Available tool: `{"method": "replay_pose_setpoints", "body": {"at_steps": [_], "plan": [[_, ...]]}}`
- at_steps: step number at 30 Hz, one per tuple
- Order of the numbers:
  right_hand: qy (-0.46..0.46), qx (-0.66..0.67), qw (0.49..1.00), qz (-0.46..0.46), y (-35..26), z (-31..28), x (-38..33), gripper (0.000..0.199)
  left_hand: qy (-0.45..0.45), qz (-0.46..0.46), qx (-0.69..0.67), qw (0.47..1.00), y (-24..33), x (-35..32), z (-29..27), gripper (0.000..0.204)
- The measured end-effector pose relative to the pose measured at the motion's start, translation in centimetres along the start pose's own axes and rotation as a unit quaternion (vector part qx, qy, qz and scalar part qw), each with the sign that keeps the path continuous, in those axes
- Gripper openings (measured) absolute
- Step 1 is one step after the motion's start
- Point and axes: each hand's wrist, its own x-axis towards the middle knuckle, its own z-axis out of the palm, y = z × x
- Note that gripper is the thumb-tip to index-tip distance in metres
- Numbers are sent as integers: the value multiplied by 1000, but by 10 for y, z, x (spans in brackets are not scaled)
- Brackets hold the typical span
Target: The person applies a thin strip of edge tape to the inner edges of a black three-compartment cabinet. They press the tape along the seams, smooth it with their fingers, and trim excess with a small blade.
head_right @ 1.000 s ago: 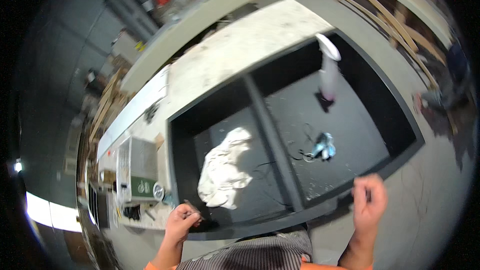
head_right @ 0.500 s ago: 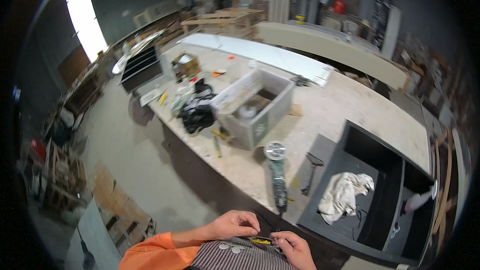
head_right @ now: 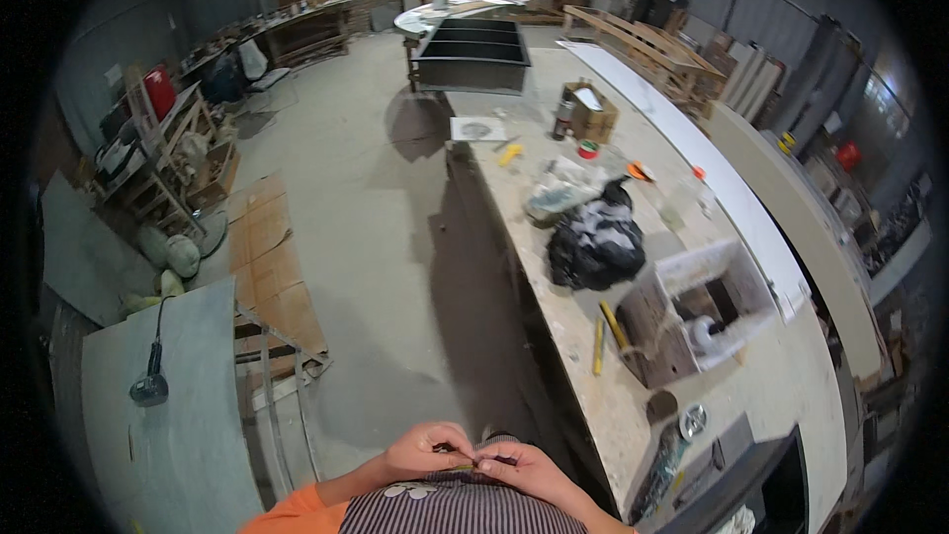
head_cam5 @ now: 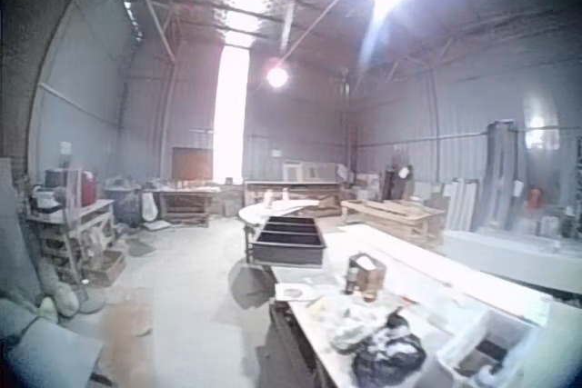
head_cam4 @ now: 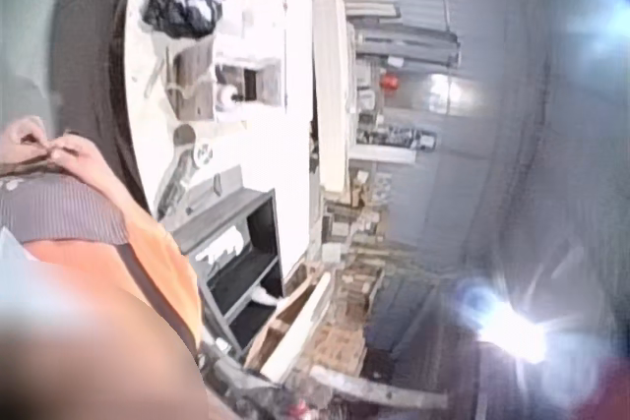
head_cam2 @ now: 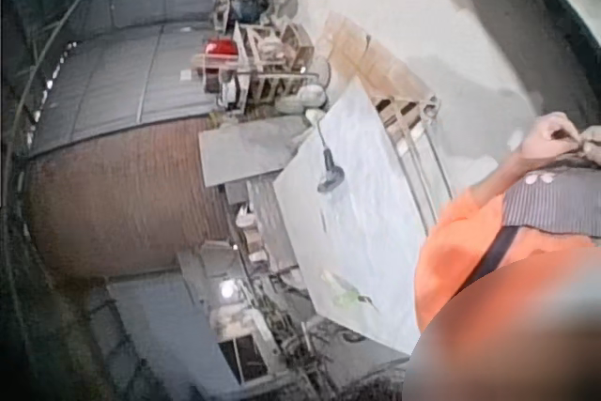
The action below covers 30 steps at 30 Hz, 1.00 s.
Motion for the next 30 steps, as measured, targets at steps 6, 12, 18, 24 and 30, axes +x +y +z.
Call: {"method": "replay_pose_setpoints", "body": {"at_steps": [6,12,18,24,30], "plan": [[-134,-27,990,17,-62,-20,133,13,153,-43,-62,985,3,22,-89,20],[-99,-88,987,90,-157,-65,280,14,407,-139,-93,898,-3,93,-221,11],[-116,-44,992,16,-254,-77,418,16,503,-77,-138,850,16,121,-331,12],[-184,-83,979,1,-316,-66,547,17,606,-32,-175,775,4,138,-433,17],[-121,-64,987,-80,-385,-77,693,15,598,-35,-160,785,16,184,-620,25]]}}
